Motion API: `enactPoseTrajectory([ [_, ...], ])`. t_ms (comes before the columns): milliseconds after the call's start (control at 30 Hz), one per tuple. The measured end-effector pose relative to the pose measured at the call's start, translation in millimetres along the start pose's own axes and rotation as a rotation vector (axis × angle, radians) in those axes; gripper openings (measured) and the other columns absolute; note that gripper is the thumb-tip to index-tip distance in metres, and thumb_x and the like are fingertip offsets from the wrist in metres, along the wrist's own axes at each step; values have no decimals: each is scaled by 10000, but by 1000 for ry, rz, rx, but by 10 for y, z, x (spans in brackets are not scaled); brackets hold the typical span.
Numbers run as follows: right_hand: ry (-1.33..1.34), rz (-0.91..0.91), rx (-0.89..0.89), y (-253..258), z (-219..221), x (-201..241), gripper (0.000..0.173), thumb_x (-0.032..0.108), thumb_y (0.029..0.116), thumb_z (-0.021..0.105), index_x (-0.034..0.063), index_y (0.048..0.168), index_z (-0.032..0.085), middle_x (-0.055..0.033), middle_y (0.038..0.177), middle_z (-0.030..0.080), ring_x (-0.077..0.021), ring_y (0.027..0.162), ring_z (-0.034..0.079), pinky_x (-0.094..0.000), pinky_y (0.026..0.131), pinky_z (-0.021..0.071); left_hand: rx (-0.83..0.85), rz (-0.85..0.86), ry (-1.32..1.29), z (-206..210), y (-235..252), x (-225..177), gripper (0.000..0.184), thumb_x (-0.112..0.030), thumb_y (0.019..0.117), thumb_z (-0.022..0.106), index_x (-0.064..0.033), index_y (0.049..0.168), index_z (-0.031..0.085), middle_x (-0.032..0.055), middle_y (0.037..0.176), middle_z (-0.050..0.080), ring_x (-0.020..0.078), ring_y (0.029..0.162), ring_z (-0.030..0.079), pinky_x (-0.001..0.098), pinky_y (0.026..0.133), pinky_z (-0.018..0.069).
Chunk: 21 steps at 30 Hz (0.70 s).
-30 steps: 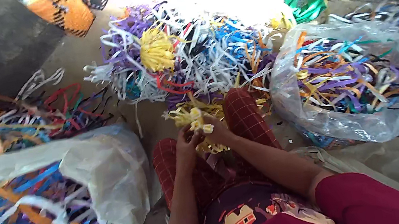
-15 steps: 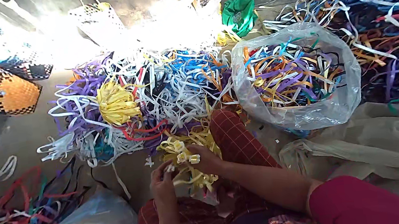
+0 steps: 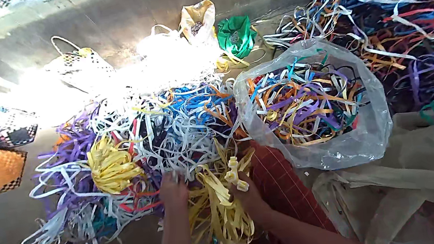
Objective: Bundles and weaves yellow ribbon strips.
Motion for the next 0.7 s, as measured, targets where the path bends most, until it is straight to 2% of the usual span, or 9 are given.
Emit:
enactPoseTrajectory([
  [33,0,11,19,16,41,-2,379,35,997,593,-69,1350,504,-138,1036,645,-147,767,651,-309,711,583,148,58,64,516,224,-426,444,-123,1108,325,68,1508,322,234,1459,469,253,1264,550,398,1059,478],
  [67,4,26,41,24,94,-6,366,32,994,594,-67,1336,510,-129,1025,645,-141,765,650,-304,713,583,285,54,29,995,480,-743,490,-200,1132,249,29,1564,212,227,1551,378,260,1361,487,401,1114,432],
  [133,13,47,66,22,192,-14,340,13,988,595,-69,1310,520,-117,1009,637,-126,757,645,-288,706,580,347,66,-102,1770,918,-1277,537,-295,1129,267,-25,1585,179,215,1559,371,291,1363,486,436,1081,461],
  [167,18,54,73,22,230,-13,332,7,985,597,-69,1300,528,-115,1002,634,-122,752,642,-283,702,578,327,94,-135,2048,1024,-1546,539,-275,1122,305,-46,1595,182,210,1582,346,311,1388,459,463,1083,456],
  [233,31,69,98,16,296,-30,335,4,980,598,-68,1300,529,-115,1014,632,-120,757,640,-280,704,577,295,212,-98,2329,1050,-1982,580,-234,1110,340,-89,1629,127,195,1634,285,325,1445,406,491,1107,437],
  [300,30,85,132,-1,348,-43,332,1,982,602,-67,1300,534,-111,1015,633,-114,756,638,-270,705,574,313,316,-37,2293,957,-2127,615,-197,1089,379,-107,1637,113,198,1624,306,315,1432,425,481,1092,449],
  [400,-6,80,191,-19,419,-82,296,5,984,599,-62,1269,554,-109,1009,634,-113,766,636,-272,716,574,409,408,116,1797,734,-1888,597,-239,1080,430,-76,1607,198,206,1511,463,281,1314,553,436,1033,503],
  [500,-46,72,225,-59,494,-106,297,13,990,599,-62,1275,556,-115,1006,633,-118,768,638,-275,721,575,445,388,287,958,476,-1404,516,-255,1095,403,-67,1566,305,184,1446,532,258,1238,612,440,1013,521],
  [700,-115,-24,251,-166,661,-143,347,11,984,599,-98,1308,542,-125,958,668,-125,768,654,-295,741,581,182,203,463,-1196,-382,-485,412,-178,1082,401,16,1437,476,169,1275,647,205,1059,691,378,916,573],
])
Point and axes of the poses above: each hand's wrist, its own y-axis towards the middle knuckle, its own z-axis out of the palm, x = y × z, the point moved 7 cm from there along y, towards the middle knuckle
